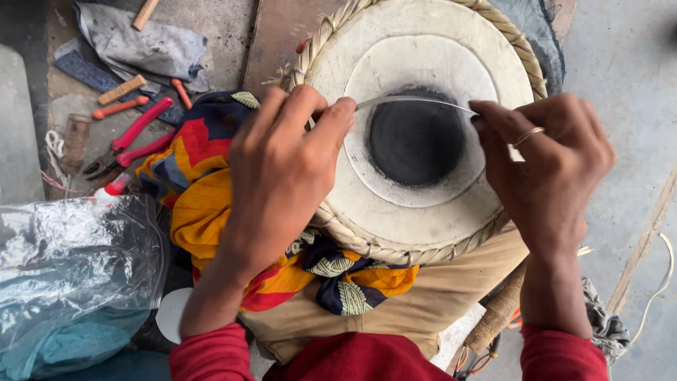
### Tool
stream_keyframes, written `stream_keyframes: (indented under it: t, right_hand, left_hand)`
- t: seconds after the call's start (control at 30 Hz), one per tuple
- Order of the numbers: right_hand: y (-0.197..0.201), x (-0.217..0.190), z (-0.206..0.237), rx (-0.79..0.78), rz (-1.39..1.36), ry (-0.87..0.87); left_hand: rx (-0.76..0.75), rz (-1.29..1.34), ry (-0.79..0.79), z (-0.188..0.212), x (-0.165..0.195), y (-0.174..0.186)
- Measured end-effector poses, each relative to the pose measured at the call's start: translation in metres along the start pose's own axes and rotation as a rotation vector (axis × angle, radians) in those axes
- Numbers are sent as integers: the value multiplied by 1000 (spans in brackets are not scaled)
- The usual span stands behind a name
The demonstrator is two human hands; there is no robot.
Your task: The person applies a dark paste to the central black spot of a tabla drum head, spreading it evenly with their fingers. They then use a curved metal blade to scrape and smooth the paste, followed by further rubbing and tapping to test the surface.
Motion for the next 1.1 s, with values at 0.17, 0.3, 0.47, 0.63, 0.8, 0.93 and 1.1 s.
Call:
stream_keyframes:
  t: [0.17, 0.3, 0.47, 0.63, 0.8, 0.93, 1.1]
  right_hand:
    - [-4, 1, -7, -42, 5, 14]
    - [1, 4, -10, -111, 74, 85]
    - [4, 8, -10, -160, 69, 92]
    - [8, 1, -9, -139, 43, -26]
    - [7, -8, -7, -206, -41, -53]
    - [5, -8, -10, -223, -47, -13]
    - [9, -11, -13, -355, -60, 26]
  left_hand:
    - [68, -11, 27, -4, 2, -17]
    - [49, -59, 19, -6, -3, -15]
    - [-37, -1, 53, -4, -1, -7]
    - [-113, 78, 117, 9, 19, -9]
    - [-130, 84, 218, 19, 22, -8]
    - [-163, 57, 246, 20, 24, -9]
    - [-279, -2, 196, 29, 32, 2]
Point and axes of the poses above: each hand's wrist, its own z-axis away from the middle knuckle, its own y-axis out of the back of the hand, x = y × z, the point moved 5 cm from there along -z, towards the middle knuckle, and after that the axes turned 9 degrees about y, right-handed, at the moved point
